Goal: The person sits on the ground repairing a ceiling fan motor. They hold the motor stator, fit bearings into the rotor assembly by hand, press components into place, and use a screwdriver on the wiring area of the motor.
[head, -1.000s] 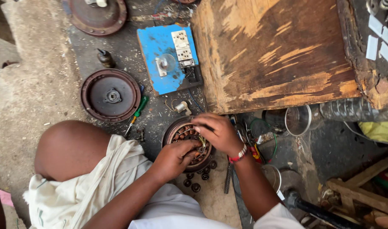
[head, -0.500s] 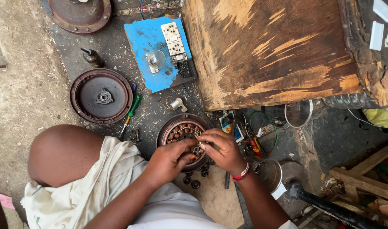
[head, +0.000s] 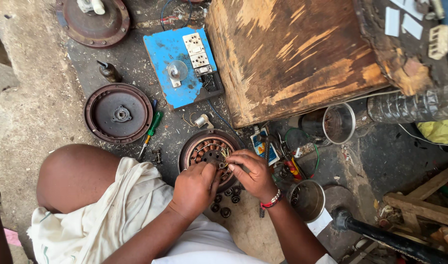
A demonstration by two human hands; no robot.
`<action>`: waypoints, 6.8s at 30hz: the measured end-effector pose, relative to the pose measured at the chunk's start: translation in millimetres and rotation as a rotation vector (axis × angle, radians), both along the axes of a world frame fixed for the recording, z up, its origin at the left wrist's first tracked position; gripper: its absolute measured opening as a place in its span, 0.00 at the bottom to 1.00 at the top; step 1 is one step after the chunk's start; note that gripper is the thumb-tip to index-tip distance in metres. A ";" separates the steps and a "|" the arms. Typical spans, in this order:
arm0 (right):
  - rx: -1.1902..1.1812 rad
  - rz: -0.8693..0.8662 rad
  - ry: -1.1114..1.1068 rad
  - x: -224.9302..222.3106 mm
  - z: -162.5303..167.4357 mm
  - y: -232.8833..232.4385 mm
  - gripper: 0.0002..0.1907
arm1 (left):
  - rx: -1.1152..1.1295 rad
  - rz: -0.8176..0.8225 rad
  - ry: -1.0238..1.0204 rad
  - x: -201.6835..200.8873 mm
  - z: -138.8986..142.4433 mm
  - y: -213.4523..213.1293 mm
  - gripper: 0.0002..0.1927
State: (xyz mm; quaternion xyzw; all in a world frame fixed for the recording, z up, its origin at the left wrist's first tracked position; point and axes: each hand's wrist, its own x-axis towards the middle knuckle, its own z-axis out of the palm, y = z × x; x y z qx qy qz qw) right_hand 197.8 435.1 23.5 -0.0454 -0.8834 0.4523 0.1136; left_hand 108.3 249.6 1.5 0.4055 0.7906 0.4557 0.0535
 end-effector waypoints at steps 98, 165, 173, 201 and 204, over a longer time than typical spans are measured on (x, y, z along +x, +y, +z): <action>0.096 -0.002 0.115 -9.8 -10.0 -13.3 0.12 | -0.040 0.162 -0.388 7.3 -18.4 8.9 0.05; 0.046 0.047 0.157 -9.0 -26.5 -8.2 0.12 | -0.065 0.080 0.049 -16.9 -5.8 1.4 0.11; 0.098 0.046 0.147 -8.2 -27.4 -6.2 0.12 | -0.037 -0.045 0.068 -34.8 -6.7 -0.3 0.12; 0.073 0.033 0.188 -11.9 -26.0 -9.6 0.11 | 0.032 0.021 -0.441 -14.9 -2.8 -1.1 0.09; 0.065 0.043 0.183 -12.1 -25.4 -9.4 0.11 | 0.025 0.101 -0.570 -9.5 -5.2 2.3 0.08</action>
